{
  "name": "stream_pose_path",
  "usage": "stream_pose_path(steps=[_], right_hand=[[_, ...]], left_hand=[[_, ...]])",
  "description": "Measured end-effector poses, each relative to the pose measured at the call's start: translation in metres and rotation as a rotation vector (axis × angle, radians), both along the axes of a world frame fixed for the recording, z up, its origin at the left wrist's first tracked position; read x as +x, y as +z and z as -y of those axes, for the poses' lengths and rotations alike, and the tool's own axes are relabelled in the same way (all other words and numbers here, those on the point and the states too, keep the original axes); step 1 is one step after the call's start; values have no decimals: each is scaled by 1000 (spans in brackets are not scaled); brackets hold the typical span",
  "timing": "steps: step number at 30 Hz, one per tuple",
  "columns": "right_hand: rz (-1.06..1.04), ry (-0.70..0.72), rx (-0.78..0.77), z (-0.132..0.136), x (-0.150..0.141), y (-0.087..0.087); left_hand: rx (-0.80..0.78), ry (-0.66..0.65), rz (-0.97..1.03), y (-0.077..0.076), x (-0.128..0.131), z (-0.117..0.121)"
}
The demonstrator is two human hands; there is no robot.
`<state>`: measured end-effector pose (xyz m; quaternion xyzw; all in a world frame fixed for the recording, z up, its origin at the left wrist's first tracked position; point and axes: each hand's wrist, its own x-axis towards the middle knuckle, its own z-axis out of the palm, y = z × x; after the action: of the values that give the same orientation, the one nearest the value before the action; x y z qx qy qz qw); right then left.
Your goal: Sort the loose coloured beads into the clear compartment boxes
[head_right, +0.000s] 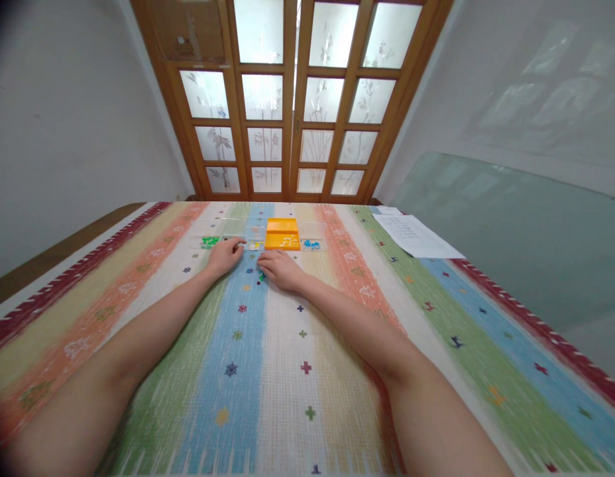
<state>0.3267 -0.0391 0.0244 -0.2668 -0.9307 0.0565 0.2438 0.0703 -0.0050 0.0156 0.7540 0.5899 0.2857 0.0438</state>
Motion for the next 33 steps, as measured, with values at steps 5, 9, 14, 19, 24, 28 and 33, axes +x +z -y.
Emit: stream_pose_path(steps=[5, 9, 14, 19, 24, 28, 33], right_hand=[[-169, -196, 9, -28, 19, -1], [-256, -350, 29, -51, 38, -12], [-188, -413, 41, -61, 50, -27], [-172, -401, 83, -55, 48, -32], [-174, -361, 75, -42, 42, -27], [-181, -286, 91, -31, 35, -22], [-184, -216, 86, -21, 27, -16]], left_hand=[[-14, -156, -30, 1, 7, 5], [-29, -264, -76, 3, 15, 11], [-69, -434, -81, 6, 23, 19], [-109, -551, -63, 9, 27, 22], [-143, -562, -95, 8, 25, 22], [-167, -558, -89, 8, 24, 22], [-167, -546, -91, 5, 23, 19]])
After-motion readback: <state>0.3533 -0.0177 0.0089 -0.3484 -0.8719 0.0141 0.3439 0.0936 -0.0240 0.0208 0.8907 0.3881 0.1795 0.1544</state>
